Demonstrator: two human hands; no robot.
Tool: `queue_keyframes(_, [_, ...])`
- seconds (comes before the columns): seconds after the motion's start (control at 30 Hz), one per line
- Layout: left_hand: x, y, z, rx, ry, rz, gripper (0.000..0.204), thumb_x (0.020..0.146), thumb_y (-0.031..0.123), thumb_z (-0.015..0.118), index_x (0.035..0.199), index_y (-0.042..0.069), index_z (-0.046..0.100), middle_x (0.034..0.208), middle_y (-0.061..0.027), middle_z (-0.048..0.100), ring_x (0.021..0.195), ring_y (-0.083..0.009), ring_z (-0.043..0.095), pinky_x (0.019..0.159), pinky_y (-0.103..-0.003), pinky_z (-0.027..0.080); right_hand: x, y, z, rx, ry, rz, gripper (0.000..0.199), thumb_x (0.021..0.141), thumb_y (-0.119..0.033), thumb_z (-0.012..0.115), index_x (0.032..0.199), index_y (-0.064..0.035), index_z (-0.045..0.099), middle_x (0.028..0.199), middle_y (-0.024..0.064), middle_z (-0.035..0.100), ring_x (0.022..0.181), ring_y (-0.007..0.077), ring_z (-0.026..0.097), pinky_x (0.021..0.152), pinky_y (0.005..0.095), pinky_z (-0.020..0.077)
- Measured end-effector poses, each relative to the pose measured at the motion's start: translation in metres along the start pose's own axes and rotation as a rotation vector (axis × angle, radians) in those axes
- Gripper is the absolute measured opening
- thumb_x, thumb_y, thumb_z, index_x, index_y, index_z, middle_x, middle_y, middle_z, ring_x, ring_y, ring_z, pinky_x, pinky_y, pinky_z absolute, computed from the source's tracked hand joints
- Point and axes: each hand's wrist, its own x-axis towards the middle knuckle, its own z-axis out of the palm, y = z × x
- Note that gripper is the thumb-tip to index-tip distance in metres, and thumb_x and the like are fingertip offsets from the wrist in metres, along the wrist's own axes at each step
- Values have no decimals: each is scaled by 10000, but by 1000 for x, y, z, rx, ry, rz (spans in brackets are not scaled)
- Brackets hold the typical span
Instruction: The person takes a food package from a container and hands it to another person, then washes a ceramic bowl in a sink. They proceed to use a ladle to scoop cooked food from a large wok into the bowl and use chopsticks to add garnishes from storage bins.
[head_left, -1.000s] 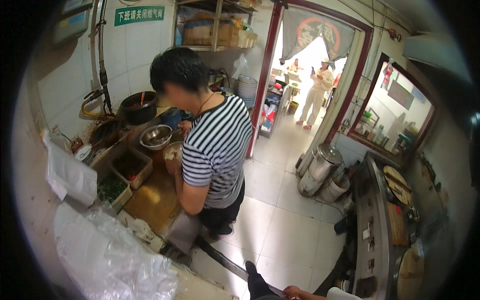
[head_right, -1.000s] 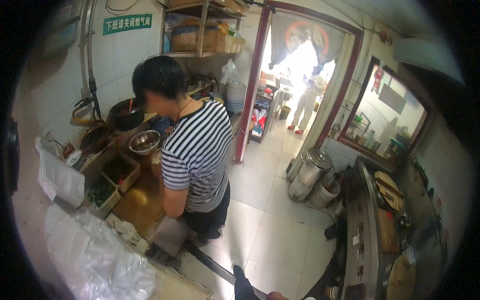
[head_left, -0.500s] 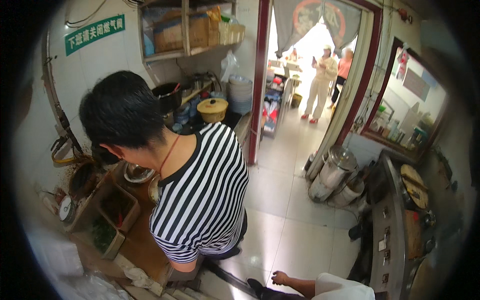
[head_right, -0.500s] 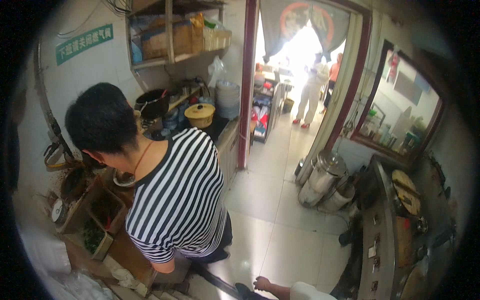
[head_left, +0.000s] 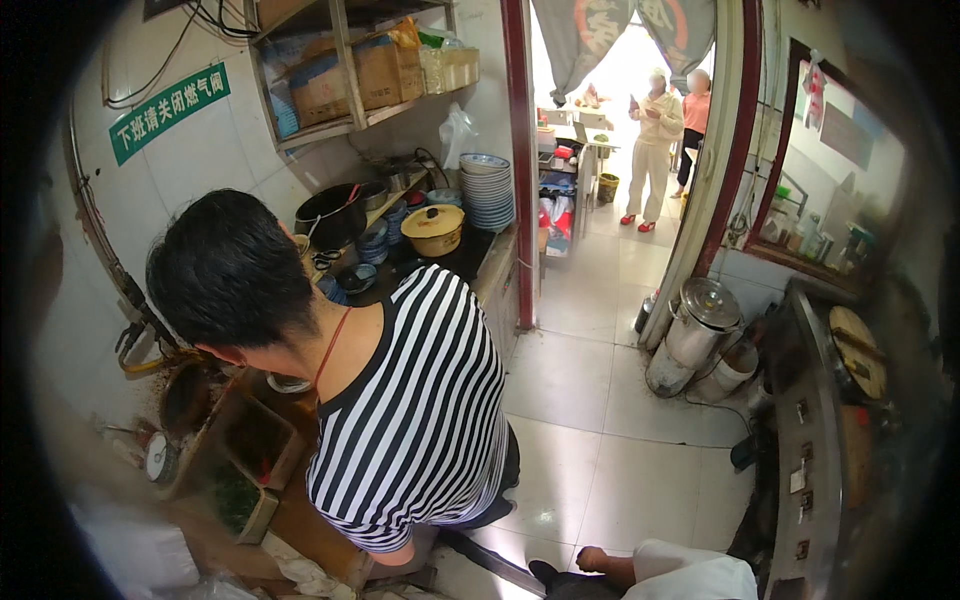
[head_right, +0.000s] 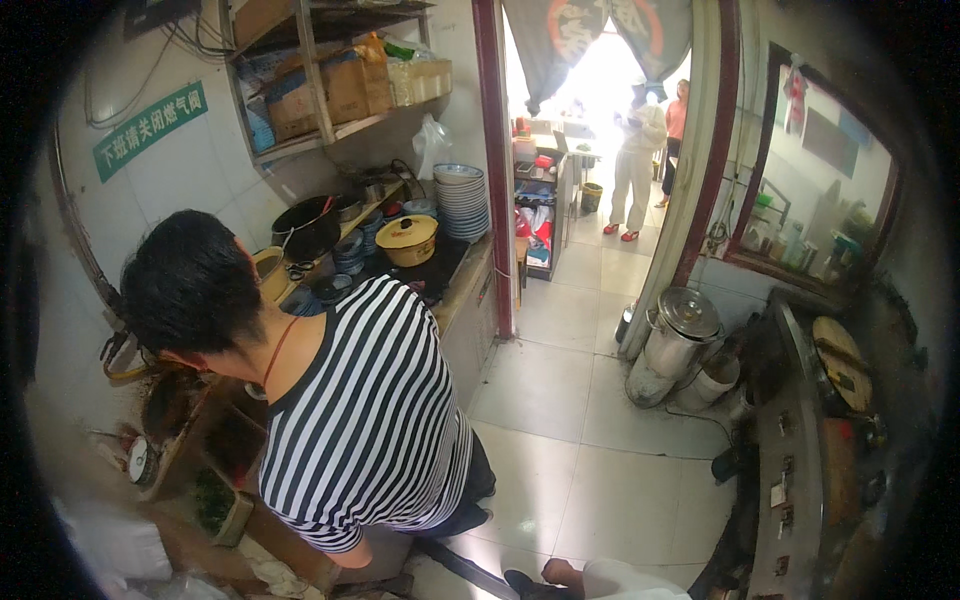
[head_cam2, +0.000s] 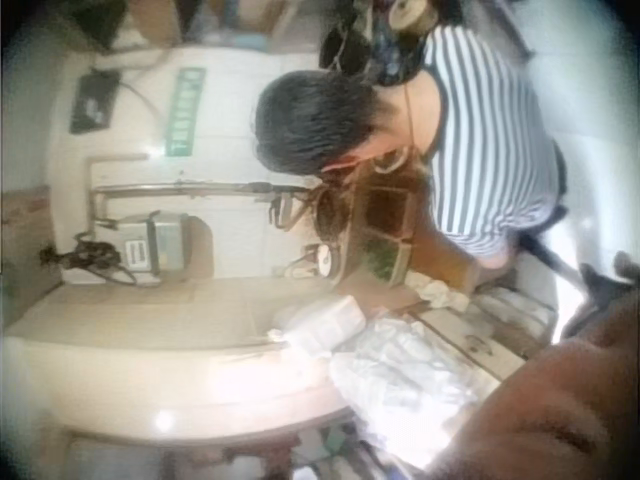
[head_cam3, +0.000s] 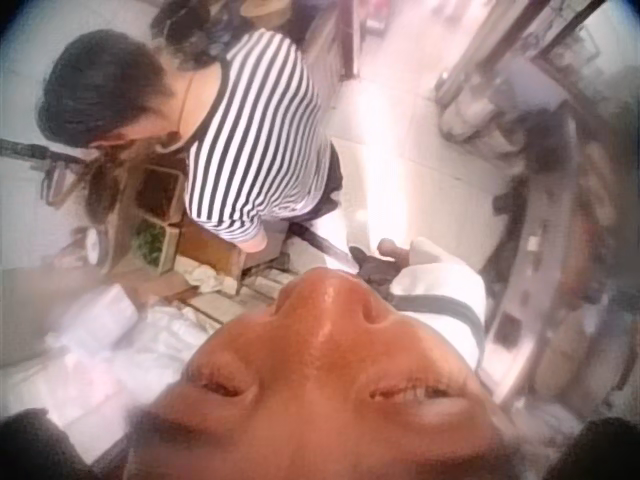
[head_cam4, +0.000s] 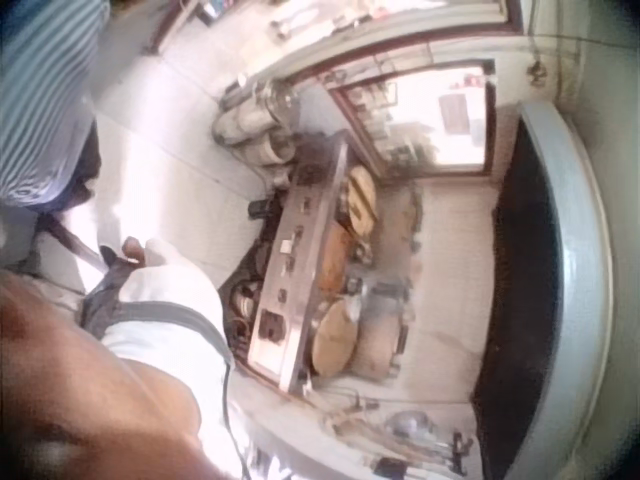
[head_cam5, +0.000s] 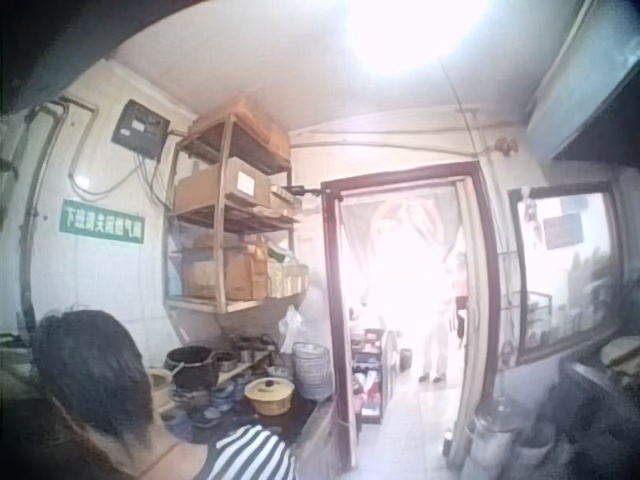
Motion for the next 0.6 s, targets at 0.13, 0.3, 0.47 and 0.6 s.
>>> queue_keyframes(0.13, [0, -1, 2, 23, 9, -16, 219, 778, 224, 549, 946, 83, 553, 772, -114, 524, 715, -294, 525, 616, -423, 437, 4, -28, -27, 87, 79, 18, 275, 748, -271, 533, 741, -39, 681, 700, 135, 656, 602, 256, 631, 603, 383, 500])
queue_keyframes(0.3, [0, -2, 2, 34, 15, -20, 203, 771, 223, 548, 920, 84, 551, 754, -109, 518, 697, -288, 522, 601, -421, 433, -4, -37, -18, 372, 69, 103, 312, 739, -252, 545, 918, -33, 676, 738, 125, 670, 618, 262, 638, 607, 359, 518])
queue_keyframes(0.47, [0, -4, 4, 43, 25, -18, 188, 763, 221, 548, 893, 85, 550, 736, -105, 511, 679, -282, 518, 586, -418, 430, -14, -35, -10, 215, 53, 140, 419, 747, -255, 547, 1064, 13, 608, 976, 184, 657, 873, 321, 639, 788, 382, 511])
queue_keyframes(0.6, [1, -6, 5, 56, 27, -18, 176, 758, 220, 547, 872, 86, 549, 722, -101, 506, 665, -277, 515, 574, -416, 427, -31, -52, -35, 377, 77, 370, 454, 749, -261, 544, 1082, 46, 559, 1133, 260, 580, 1080, 375, 558, 927, 415, 445])
